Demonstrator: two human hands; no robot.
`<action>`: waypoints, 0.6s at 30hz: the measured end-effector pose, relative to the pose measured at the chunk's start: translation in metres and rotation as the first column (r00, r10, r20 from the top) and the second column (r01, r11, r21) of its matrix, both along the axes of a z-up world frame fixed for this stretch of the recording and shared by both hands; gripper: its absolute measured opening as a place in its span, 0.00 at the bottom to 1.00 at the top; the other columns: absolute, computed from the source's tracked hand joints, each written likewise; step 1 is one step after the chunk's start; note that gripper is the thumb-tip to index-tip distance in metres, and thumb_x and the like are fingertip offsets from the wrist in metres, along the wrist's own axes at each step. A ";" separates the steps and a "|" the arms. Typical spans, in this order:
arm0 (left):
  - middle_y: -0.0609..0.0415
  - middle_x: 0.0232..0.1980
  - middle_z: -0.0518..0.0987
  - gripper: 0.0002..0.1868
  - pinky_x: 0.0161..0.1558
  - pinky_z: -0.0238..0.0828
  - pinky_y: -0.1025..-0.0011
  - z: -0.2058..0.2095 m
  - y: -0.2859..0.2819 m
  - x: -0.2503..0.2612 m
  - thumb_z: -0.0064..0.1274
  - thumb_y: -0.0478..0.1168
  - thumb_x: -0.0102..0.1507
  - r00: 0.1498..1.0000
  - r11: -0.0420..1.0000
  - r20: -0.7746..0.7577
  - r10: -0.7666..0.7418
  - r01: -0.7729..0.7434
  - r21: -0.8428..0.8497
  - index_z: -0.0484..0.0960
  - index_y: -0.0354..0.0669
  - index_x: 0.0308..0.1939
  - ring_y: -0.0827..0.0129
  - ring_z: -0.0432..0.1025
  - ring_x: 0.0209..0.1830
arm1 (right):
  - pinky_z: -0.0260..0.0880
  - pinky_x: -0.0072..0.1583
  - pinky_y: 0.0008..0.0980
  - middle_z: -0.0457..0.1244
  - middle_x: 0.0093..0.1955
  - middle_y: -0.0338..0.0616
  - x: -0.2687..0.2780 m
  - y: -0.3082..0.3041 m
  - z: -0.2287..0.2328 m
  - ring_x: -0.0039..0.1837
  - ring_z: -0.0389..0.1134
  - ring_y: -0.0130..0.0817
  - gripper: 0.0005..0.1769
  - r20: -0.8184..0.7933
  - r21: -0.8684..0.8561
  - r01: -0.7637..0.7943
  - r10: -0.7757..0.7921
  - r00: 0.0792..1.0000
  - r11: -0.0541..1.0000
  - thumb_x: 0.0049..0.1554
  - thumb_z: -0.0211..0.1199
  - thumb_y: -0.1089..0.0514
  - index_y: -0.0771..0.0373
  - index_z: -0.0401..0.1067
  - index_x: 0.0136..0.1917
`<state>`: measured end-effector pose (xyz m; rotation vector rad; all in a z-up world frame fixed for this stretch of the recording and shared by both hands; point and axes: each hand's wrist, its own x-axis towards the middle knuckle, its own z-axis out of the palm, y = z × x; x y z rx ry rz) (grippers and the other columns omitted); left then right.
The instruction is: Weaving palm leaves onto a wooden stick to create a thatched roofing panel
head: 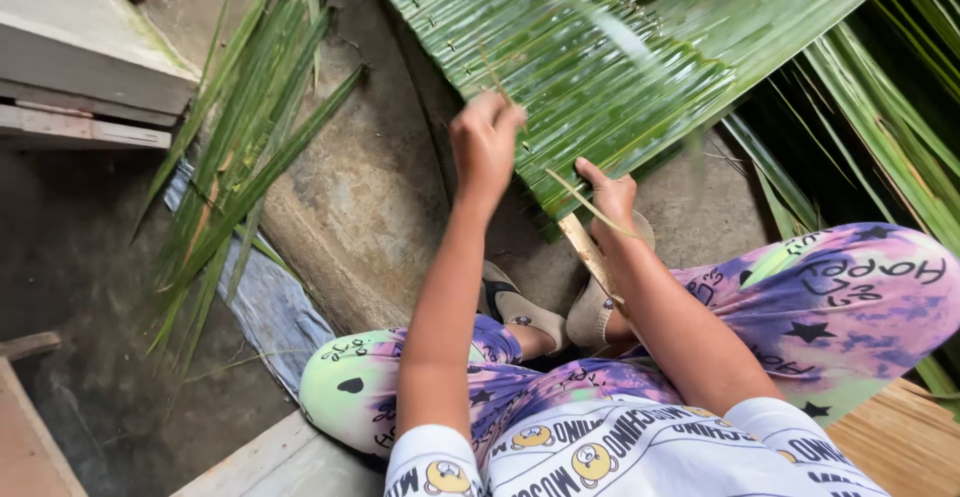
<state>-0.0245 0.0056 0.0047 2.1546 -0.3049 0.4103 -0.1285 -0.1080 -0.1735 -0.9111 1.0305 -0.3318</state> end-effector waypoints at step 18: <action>0.53 0.28 0.71 0.13 0.38 0.71 0.62 -0.078 -0.001 -0.079 0.61 0.42 0.60 0.977 0.966 0.125 -0.175 0.146 0.211 0.71 0.45 0.29 0.53 0.71 0.31 | 0.76 0.48 0.35 0.72 0.39 0.42 -0.003 0.000 -0.023 0.41 0.74 0.30 0.19 -0.044 0.025 -0.027 0.028 0.999 0.999 0.40 0.86 0.60 0.61 0.80 0.42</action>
